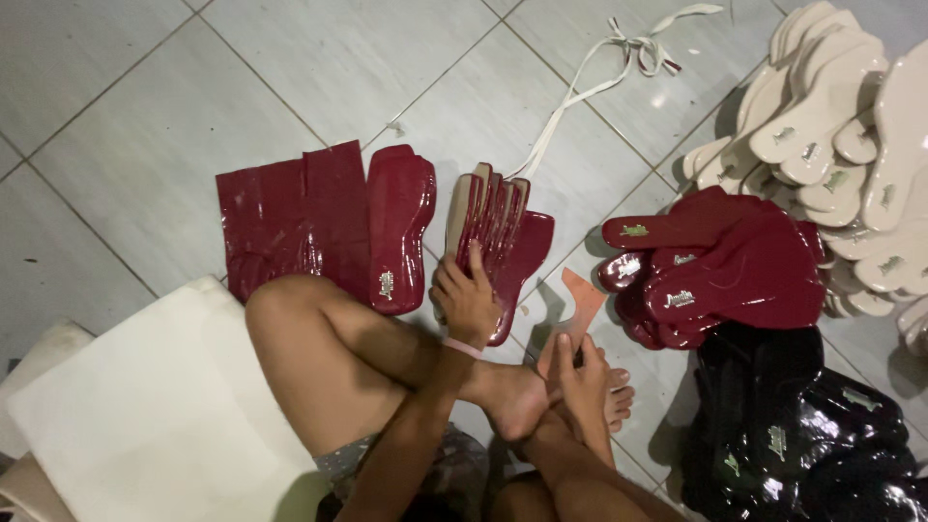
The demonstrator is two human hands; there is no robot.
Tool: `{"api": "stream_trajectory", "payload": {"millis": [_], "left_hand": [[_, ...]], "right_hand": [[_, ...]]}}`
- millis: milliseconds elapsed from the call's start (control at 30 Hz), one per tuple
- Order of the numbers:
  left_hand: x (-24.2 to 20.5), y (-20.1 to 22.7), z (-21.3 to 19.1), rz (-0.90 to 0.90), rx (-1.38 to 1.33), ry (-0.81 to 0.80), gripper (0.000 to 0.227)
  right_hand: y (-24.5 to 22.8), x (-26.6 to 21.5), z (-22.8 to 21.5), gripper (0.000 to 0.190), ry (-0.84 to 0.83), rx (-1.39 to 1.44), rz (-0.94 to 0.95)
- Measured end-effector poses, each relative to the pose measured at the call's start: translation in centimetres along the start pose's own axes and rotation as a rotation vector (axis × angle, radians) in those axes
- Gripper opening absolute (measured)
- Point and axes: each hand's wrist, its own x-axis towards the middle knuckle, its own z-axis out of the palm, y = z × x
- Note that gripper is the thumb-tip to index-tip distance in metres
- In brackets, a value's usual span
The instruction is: The person sits on the floor and repeatedly places beige insoles into maroon slipper soles, pressing them into place. The person handles multiple slipper soles and insoles one at a time, occasionally turning them over and stacking them.
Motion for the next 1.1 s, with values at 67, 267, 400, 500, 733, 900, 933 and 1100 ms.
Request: {"api": "stream_trajectory", "payload": {"millis": [67, 267, 400, 500, 733, 900, 933, 1100], "left_hand": [[0.5, -0.7, -0.6, -0.031, -0.154, -0.004, 0.111], [-1.6, -2.6, -5.0, -0.046, -0.896, 0.061, 0.107], [-2.4, -3.0, -4.1, -0.130, -1.451, -0.275, 0.110], [-1.8, -3.6, -0.3, -0.171, -1.179, -0.427, 0.099], [-1.1, -4.2, 5.5, 0.000, -0.873, -0.330, 0.068], [1.3, -1.0, 5.4, -0.397, -1.231, -0.407, 0.074], [1.5, -0.4, 5.3, -0.362, -1.209, -0.370, 0.079], [0.9, -0.5, 4.4, -0.143, -1.415, -0.407, 0.062]], "right_hand": [[0.0, -0.4, -0.2, 0.036, -0.027, 0.049, 0.023], [1.3, -0.6, -1.2, 0.036, 0.040, 0.232, 0.216], [2.9, 0.4, -1.0, 0.034, 0.058, 0.383, 0.050], [3.9, 0.8, 0.0, 0.033, -0.008, 0.381, 0.021], [3.5, 5.0, 1.6, 0.032, -0.087, -0.076, -0.001], [1.9, 6.4, 1.1, 0.043, 0.123, -0.315, -0.162], [1.7, 6.0, 1.1, 0.053, 0.237, -0.472, -0.290], [1.4, 5.5, 3.8, 0.074, 0.008, -0.072, -0.184]]}}
